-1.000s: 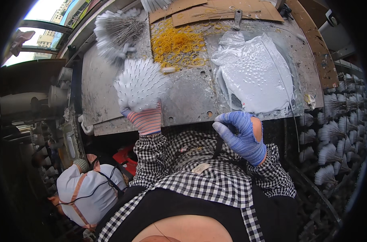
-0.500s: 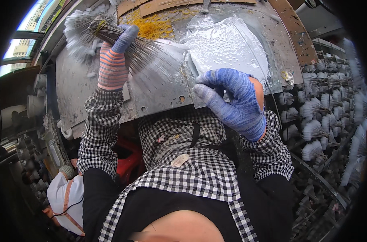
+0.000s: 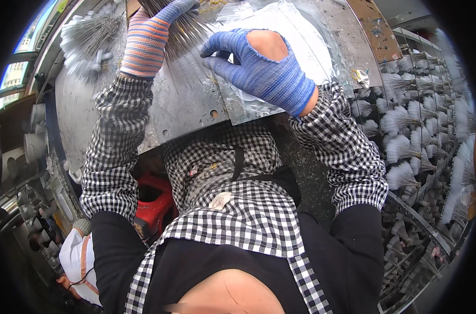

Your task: Assembling bundles of white bristles, securing them with rubber bands, and dipping them in a white substance at a manufacturing workstation.

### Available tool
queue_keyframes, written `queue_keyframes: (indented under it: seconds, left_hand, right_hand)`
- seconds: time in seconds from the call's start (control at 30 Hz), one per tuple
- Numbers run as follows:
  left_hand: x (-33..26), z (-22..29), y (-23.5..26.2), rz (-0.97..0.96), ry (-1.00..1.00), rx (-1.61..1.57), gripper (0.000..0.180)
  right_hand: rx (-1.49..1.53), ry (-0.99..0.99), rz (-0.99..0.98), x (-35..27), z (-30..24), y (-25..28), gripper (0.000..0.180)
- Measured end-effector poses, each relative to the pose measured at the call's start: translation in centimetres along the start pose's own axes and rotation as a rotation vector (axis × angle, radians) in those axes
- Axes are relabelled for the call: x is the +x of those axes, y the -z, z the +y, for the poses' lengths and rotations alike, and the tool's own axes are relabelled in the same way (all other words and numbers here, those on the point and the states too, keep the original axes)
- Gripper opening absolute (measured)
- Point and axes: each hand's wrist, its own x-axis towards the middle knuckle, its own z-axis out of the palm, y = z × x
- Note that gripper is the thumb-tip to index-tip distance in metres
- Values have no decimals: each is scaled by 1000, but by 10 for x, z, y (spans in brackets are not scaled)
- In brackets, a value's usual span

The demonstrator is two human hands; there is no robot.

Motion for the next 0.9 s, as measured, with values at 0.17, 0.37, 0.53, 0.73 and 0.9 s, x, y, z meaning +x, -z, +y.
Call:
queue_keyframes:
  seconds: [0.17, 0.37, 0.53, 0.73, 0.9]
  left_hand:
    - [9, -5, -10, 21, 32, 11, 13]
    - [23, -20, -19, 29, 47, -147, 13]
    - [42, -32, -39, 45, 38, -158, 11]
    - [44, -28, -51, -21, 42, -304, 11]
    - [37, -16, -58, -177, -82, -93, 24]
  right_hand:
    - [-140, -29, -3, 0, 13, -2, 18]
    - [-158, -128, -80, 4, 17, -6, 25]
    - [-249, -160, -85, 11, 27, -4, 44]
    - [-40, -356, -148, 24, 16, 11, 43]
    - [-35, -371, -122, 12, 36, 19, 39]
